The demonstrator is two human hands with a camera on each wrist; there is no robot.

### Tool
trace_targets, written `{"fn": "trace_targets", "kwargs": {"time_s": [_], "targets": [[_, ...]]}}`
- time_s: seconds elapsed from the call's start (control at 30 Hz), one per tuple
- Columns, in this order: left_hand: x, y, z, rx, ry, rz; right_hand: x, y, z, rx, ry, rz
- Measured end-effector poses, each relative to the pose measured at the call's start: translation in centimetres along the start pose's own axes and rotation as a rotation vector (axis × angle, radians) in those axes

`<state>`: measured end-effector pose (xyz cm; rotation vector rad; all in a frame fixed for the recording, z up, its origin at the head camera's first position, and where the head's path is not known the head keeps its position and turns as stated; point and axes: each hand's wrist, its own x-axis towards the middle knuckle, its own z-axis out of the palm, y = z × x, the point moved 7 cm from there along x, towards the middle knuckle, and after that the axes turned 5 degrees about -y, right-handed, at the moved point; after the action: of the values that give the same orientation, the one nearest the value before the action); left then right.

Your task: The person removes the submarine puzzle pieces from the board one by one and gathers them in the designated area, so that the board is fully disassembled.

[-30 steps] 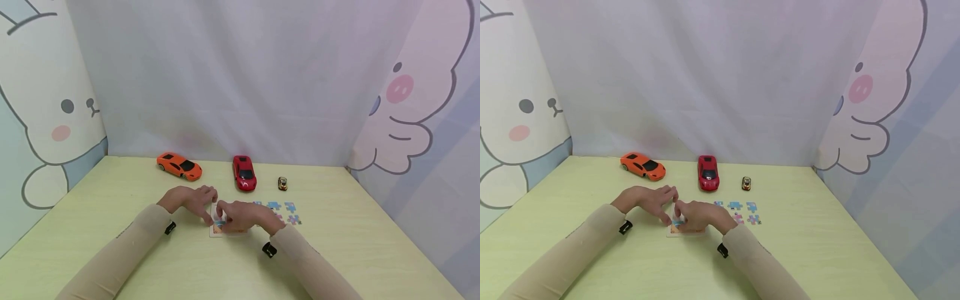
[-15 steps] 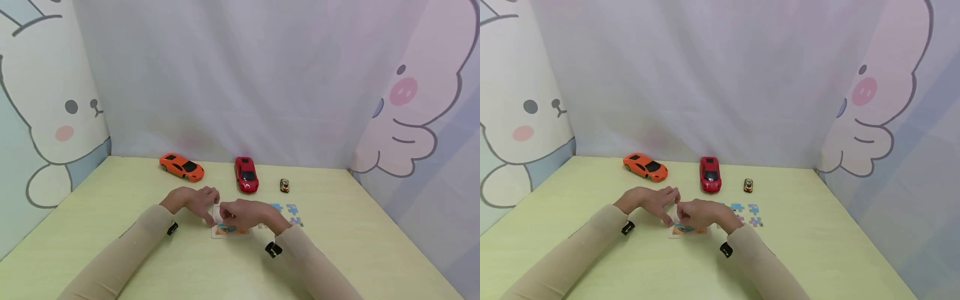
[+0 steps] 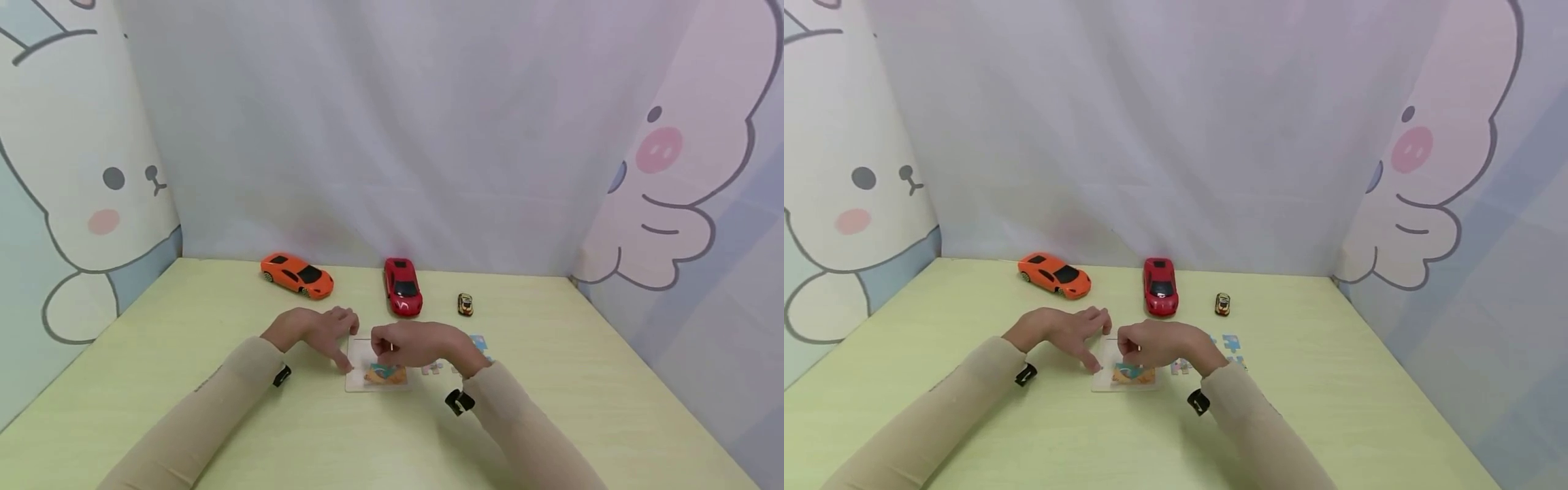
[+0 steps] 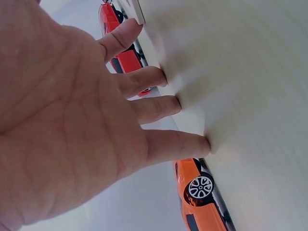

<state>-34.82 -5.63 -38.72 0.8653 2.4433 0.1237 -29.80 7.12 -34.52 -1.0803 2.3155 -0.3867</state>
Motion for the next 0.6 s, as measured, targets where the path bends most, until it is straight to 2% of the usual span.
{"fn": "trace_targets", "kwargs": {"time_s": [0.37, 0.6], "targets": [[0.1, -0.1, 0.1, -0.006, 0.003, -0.008, -2.5, 2.0, 0.2, 0.068, -0.016, 0.097], [-0.1, 0.0, 0.0, -0.008, 0.000, 0.002, -3.6, 3.1, 0.4, 0.034, -0.023, 0.111]]}}
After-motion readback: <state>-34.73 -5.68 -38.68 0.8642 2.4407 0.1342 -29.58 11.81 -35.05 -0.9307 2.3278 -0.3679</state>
